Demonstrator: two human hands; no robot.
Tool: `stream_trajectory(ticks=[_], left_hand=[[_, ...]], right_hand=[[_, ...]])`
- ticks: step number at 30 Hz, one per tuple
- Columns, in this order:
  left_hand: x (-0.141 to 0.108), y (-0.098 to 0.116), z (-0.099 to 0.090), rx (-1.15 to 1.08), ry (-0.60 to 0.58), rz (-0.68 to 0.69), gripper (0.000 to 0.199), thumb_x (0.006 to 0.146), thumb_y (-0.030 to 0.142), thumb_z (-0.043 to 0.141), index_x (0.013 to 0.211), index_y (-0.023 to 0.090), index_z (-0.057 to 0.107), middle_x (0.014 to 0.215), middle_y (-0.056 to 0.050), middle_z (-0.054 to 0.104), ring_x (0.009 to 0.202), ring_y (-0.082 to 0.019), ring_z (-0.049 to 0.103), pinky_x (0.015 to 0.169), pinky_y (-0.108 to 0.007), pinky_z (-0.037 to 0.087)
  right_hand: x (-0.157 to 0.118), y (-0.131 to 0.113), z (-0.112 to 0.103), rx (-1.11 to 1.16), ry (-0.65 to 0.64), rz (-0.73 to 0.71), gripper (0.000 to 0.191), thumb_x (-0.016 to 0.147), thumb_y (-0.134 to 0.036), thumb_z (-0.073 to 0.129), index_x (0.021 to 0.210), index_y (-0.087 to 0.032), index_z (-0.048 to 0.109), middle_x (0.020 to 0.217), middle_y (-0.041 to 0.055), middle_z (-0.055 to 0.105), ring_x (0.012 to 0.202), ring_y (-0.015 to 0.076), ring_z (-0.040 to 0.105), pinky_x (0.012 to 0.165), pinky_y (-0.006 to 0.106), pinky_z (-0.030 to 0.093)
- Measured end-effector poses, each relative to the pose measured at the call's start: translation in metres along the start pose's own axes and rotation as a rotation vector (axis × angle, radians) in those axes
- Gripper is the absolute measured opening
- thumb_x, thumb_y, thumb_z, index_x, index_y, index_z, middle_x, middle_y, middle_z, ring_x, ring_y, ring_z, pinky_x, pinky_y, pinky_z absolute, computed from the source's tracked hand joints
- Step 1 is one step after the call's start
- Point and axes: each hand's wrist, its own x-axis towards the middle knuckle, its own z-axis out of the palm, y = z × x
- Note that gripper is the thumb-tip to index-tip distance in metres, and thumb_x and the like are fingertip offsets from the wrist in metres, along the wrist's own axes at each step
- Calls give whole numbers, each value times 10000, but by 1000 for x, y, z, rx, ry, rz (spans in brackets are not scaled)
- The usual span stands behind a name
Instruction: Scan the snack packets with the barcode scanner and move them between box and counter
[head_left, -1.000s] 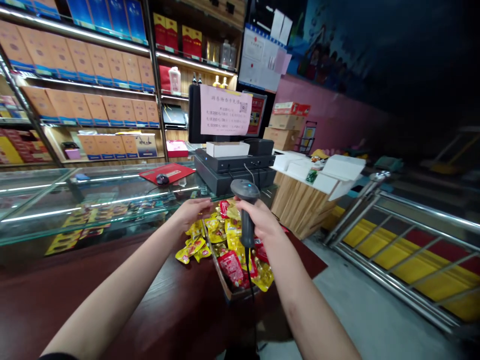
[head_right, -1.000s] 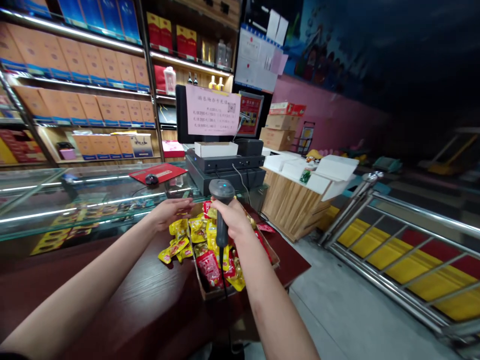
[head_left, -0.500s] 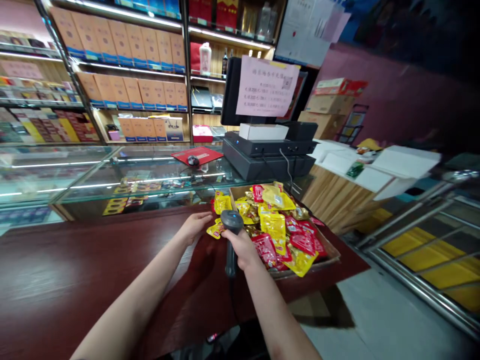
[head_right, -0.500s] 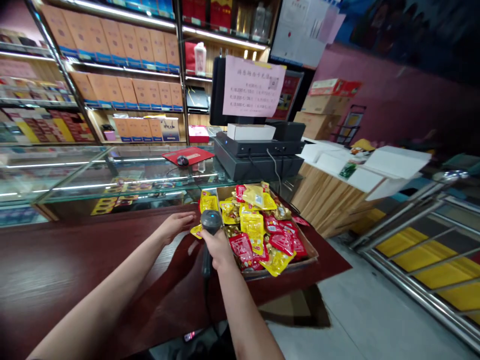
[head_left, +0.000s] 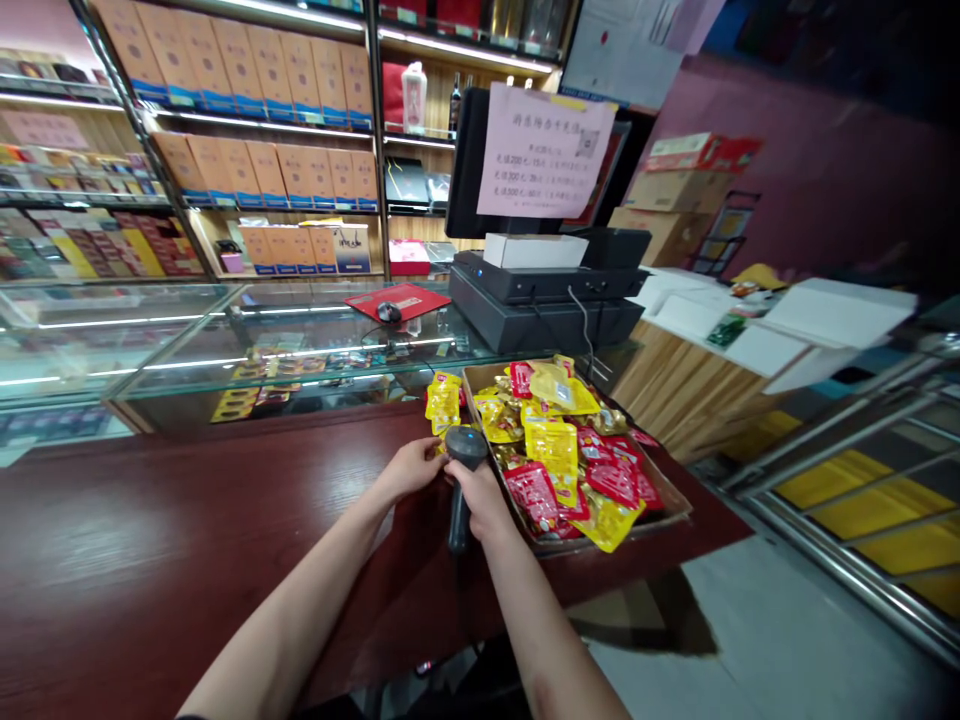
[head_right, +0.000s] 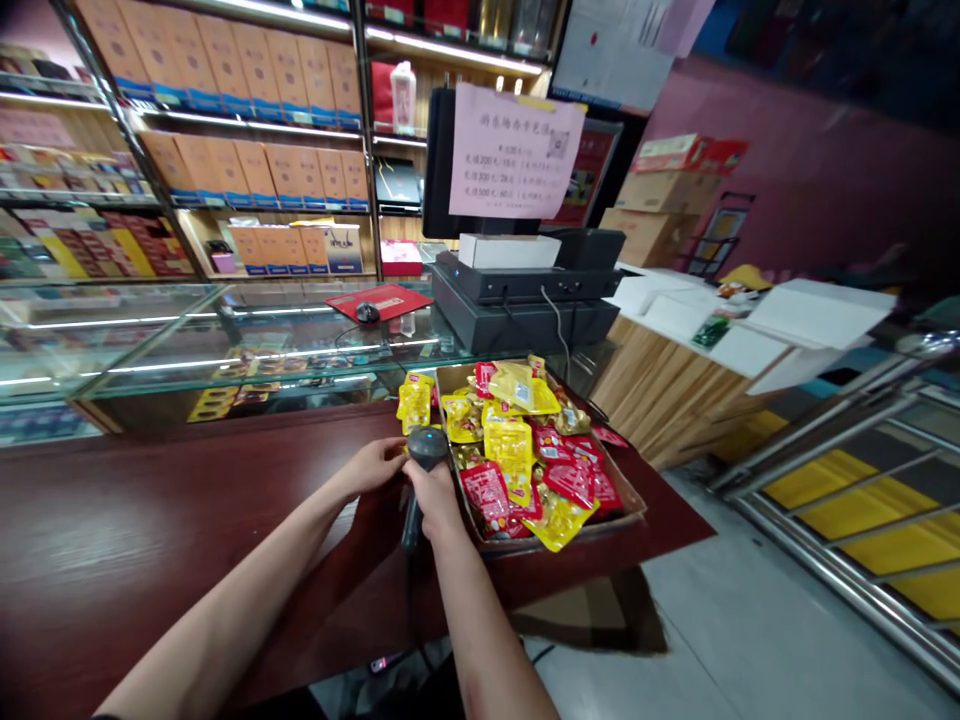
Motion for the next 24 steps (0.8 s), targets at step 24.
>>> stream_trajectory(ticks=[24], left_hand=[[-34,-3,-45,-403,-180,-256,451,574,439,805,868,125,670,837,-90,709,717,-178,667,620,-264,527]], right_hand=[[-5,-8,8,-94,-127,94,324,570,-201,655,884,-137,697,779,32,712,766,185,652,708,288,496]])
